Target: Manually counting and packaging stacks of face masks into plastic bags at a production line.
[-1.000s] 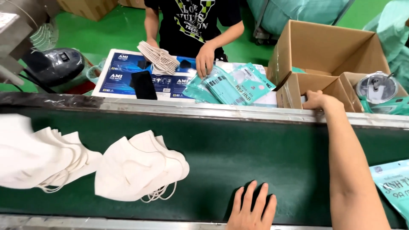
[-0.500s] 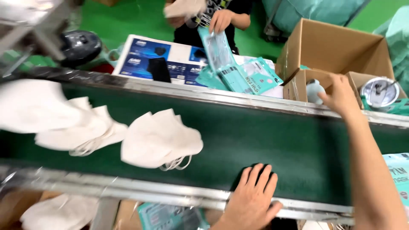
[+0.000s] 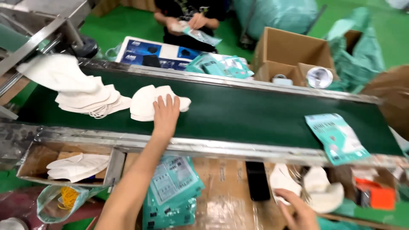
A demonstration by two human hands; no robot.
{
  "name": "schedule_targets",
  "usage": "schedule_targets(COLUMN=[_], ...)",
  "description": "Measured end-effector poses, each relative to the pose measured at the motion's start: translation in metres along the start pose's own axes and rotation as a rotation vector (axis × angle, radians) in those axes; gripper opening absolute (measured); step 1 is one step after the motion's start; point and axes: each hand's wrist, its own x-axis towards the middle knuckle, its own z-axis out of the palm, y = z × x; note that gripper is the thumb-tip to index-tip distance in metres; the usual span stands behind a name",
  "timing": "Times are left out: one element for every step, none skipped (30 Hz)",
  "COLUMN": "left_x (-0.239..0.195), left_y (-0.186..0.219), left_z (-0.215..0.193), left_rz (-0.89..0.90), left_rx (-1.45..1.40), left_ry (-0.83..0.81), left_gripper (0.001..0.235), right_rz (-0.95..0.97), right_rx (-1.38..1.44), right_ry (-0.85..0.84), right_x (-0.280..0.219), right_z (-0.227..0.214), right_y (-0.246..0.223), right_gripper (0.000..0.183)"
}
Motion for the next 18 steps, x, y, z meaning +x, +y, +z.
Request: schedule_targets(left_x=[0.003,0.006,-0.006,-0.017,-0.020,-0.046,-0.076,-0.106,-0.120,-0.133,-0.155,-0.171,-0.188,-0.206,-0.215,-0.224,-0.232,-0.246], left_y=[0.002,0.003,0.015,0.026,0.029,0.057,0.086,0.113,0.128,0.137,0.143,0.140,0.139,0.140,0.138,0.136,0.136,0.142], left_z=[-0.009,-0.017,-0.021,-0.025,-0.030,-0.035,-0.039,-0.040,-0.095,-0.153,-0.215,-0.202,-0.189,-0.176,-0.173,-0.170,-0.167,-0.151], left_rz=[0.018,0.038,0.049,0.078,0.109,0.124,0.322,0.522,0.526,0.584,0.634,0.630,0.399,0.163,0.161,0.123,0.088,0.089], left_rx=[0.023,0.046,0.045,-0.371,-0.774,-0.762,-0.906,-1.047,-1.045,-0.976,-0.915,-0.922,-1.018,-1.101,-1.112,-1.107,-1.105,-1.120], left_ry=[-0.060,-0.120,-0.124,-0.116,-0.098,-0.098,-0.127,-0.161,-0.169,-0.210,-0.249,-0.257,-0.219,-0.180,-0.195,-0.225,-0.259,-0.279], left_gripper=[0.050,0.041,0.041,0.030,0.021,0.021,0.029,0.038,0.038,0.037,0.039,0.039,0.054,0.073,0.073,0.098,0.125,0.125], right_rz=[-0.037,-0.075,-0.064,-0.050,-0.047,-0.047,-0.145,-0.244,-0.237,-0.269,-0.300,-0.292,-0.005,0.280,0.297,0.312,0.332,0.355], right_rx=[-0.020,-0.041,-0.039,0.009,0.068,0.080,0.002,-0.076,-0.072,0.006,0.080,0.079,0.121,0.158,0.153,0.224,0.292,0.283], right_ry=[0.010,0.020,0.024,0.090,0.165,0.179,0.269,0.358,0.360,0.287,0.206,0.199,0.079,-0.049,-0.052,0.000,0.057,0.058], right_x=[-0.003,-0.005,-0.005,-0.003,0.006,0.008,0.008,0.009,0.004,-0.001,-0.008,-0.020,-0.036,-0.053,-0.056,-0.059,-0.062,-0.066], right_z=[0.001,0.002,0.002,0.001,0.006,0.010,0.014,0.018,0.035,0.054,0.070,0.088,0.103,0.118,0.116,0.114,0.111,0.110], right_y=[-0.034,-0.067,-0.092,-0.117,-0.141,-0.151,-0.161,-0.170,-0.153,-0.136,-0.117,-0.091,-0.063,-0.035,-0.044,-0.052,-0.060,-0.069], right_gripper=[0.033,0.032,0.032,0.033,0.034,0.034,0.047,0.060,0.060,0.067,0.073,0.073,0.059,0.044,0.044,0.045,0.046,0.046])
